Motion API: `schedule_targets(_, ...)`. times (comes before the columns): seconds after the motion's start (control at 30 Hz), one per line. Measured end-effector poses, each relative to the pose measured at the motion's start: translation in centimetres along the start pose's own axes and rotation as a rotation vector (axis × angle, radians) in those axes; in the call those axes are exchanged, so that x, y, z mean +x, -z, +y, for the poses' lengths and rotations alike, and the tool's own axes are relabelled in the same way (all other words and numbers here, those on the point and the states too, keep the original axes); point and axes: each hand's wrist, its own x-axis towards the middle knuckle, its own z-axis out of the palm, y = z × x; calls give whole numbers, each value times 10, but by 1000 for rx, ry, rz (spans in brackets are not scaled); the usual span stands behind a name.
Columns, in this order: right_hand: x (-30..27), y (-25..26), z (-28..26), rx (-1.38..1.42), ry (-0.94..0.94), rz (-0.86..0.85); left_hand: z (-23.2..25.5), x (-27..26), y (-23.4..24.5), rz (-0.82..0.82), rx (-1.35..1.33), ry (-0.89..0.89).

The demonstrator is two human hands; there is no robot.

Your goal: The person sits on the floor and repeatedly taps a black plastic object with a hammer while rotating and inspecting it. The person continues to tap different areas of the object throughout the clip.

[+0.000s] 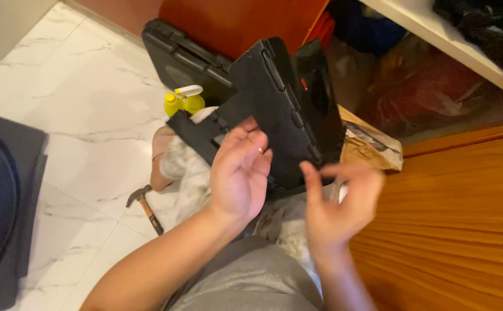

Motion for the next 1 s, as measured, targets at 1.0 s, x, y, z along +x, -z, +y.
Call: schedule_targets(1.0,-31,-10,42,779,-767,-220,40,74,10,-182,742,402)
